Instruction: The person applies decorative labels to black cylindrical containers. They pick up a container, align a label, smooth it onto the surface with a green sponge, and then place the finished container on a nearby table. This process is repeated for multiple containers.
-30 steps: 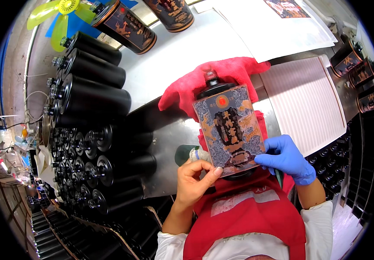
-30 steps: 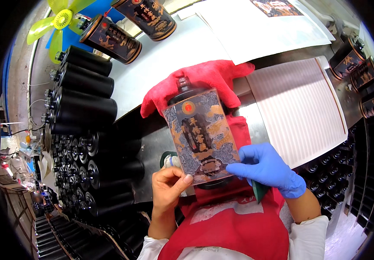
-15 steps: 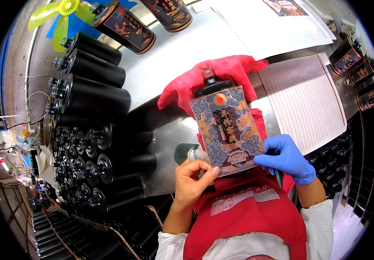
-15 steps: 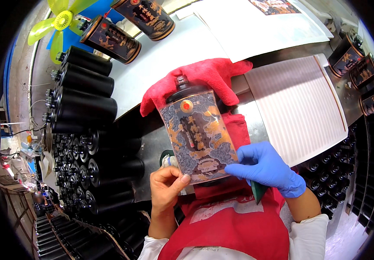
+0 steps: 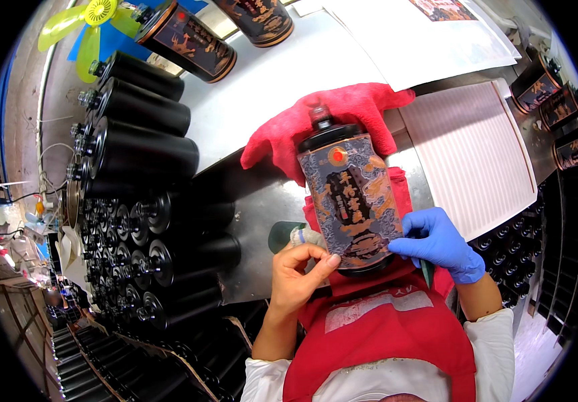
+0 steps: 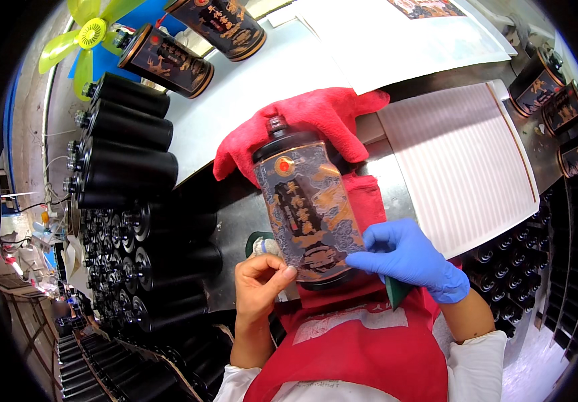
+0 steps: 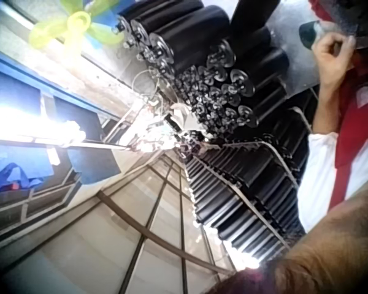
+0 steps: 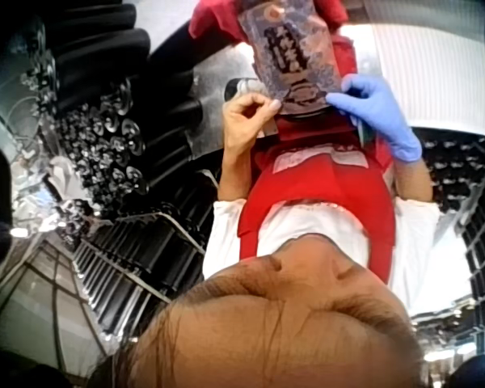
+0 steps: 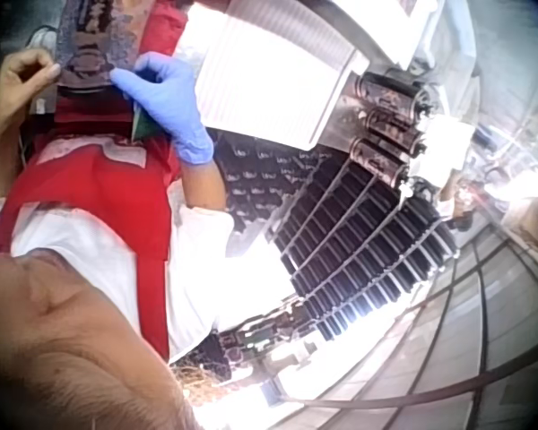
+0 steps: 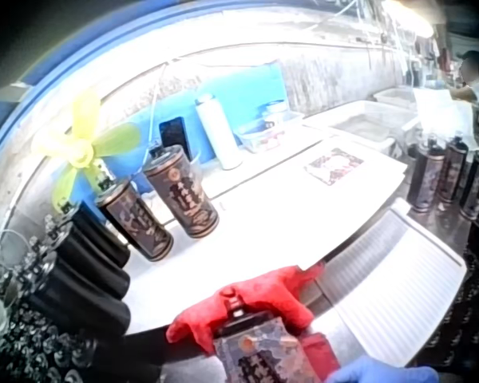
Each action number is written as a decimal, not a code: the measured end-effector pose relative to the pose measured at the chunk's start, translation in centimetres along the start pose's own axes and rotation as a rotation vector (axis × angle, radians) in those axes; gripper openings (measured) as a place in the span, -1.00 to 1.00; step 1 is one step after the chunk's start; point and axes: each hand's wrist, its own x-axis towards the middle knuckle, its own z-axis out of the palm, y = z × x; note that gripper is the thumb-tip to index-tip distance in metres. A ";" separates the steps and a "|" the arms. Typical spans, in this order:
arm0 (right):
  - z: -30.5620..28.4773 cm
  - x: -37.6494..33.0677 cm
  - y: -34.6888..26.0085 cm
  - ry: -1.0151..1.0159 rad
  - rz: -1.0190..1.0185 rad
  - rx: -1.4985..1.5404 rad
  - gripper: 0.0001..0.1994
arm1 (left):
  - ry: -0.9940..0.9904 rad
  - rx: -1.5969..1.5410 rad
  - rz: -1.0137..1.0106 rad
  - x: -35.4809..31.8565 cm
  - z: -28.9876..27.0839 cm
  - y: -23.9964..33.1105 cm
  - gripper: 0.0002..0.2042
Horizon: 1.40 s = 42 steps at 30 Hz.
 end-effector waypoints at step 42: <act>-0.9 5.6 -5.2 0.067 -0.227 0.292 -0.80 | 0.165 -0.455 0.099 6.0 1.6 2.2 -0.78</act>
